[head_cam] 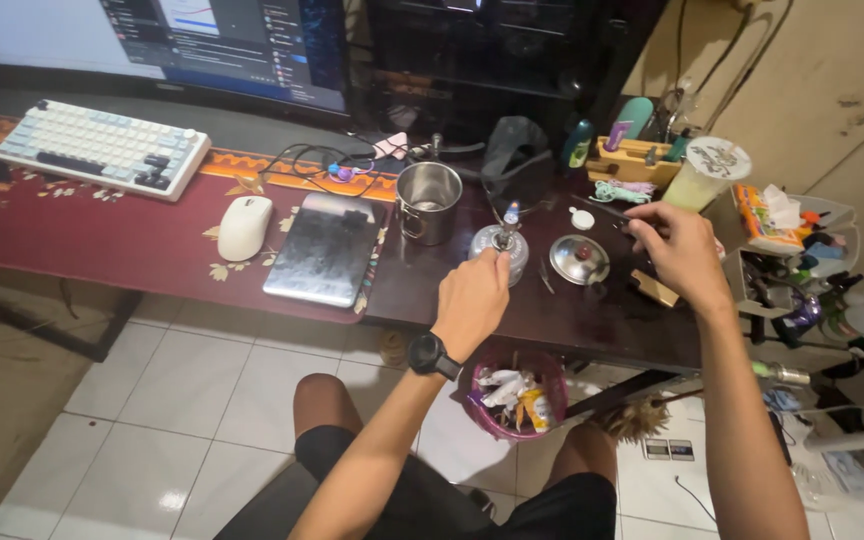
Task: The person is repairing or assembling a small plastic and metal component using an alcohol lamp to heat parts and tweezers for manipulation.
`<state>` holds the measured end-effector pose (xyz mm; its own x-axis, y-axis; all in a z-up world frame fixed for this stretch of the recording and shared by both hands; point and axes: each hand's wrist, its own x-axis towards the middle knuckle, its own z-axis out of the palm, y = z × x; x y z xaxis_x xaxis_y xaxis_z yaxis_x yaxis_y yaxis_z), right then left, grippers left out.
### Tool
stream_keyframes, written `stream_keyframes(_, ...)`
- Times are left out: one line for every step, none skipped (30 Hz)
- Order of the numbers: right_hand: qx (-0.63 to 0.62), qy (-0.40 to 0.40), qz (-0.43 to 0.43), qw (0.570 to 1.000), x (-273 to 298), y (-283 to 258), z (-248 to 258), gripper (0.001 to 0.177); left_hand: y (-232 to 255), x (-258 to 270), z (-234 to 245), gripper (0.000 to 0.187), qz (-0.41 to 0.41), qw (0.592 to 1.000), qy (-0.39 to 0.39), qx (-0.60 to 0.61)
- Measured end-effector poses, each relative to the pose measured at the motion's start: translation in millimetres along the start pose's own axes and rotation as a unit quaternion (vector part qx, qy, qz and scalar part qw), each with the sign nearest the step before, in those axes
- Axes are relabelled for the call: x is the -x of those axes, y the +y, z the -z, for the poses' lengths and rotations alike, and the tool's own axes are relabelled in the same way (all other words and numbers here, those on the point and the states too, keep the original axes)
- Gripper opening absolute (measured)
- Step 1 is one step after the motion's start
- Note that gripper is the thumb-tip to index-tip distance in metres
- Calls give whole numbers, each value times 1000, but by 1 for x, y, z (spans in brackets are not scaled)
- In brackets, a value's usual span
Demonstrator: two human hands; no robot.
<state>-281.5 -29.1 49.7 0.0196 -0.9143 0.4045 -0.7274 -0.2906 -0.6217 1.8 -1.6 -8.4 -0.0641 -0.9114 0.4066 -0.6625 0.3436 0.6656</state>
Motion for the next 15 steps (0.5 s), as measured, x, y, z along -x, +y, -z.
stream_keyframes(1, 2, -4, 1000, 3, -9, 1, 21, 0, 0, 1, 39, -2, 1000, -4, 2)
stream_keyframes(-25, 2, -21, 999, 6, -17, 3, 23, 1, 0, 1, 39, -1, 1000, -2, 0)
stream_keyframes(-51, 1, -38, 998, 9, -25, 5, 26, 2, 0, 2, 38, 0, 1000, -1, -1)
stream_keyframes(-49, 5, -42, 998, 9, -16, 4, 26, 2, 0, 1, 38, -4, 1000, -5, 1)
stream_keyframes(-98, 2, -9, 995, 10, -7, 3, 26, 2, 1, 2, 38, -6, 1000, -1, 3)
stream_keyframes(-147, -1, 25, 989, 9, 1, 1, 26, 2, 1, 2, 39, -9, 1000, 4, 4)
stream_keyframes(-146, 2, 22, 989, 9, 5, -2, 26, 2, 0, 2, 39, -12, 1000, 1, 5)
stream_keyframes(-212, 6, -12, 977, 10, 7, -5, 24, 2, 0, 2, 39, -10, 1000, 0, 6)
stream_keyframes(-276, 10, -46, 960, 10, 10, -9, 23, 2, 0, 2, 39, -8, 1000, -1, 8)
stream_keyframes(-276, 11, -46, 960, 10, 13, -12, 23, 3, -1, 3, 39, -8, 1000, -2, 8)
stream_keyframes(-307, 7, -44, 951, 11, 15, -16, 21, 4, -1, 3, 39, -4, 1000, -6, 7)
stream_keyframes(-337, 3, -41, 941, 11, 18, -21, 20, 5, 0, 5, 39, 1, 1000, -9, 6)
stream_keyframes(-337, 3, -41, 940, 13, 2, -22, 20, 5, 0, 5, 39, 1, 1000, -9, 5)
stream_keyframes(-253, 21, 1, 967, 14, -13, -23, 18, 4, 0, 5, 39, -3, 1000, -8, 7)
stream_keyframes(-165, 38, 44, 985, 16, -28, -24, 17, 4, 0, 4, 38, -6, 1000, -6, 9)
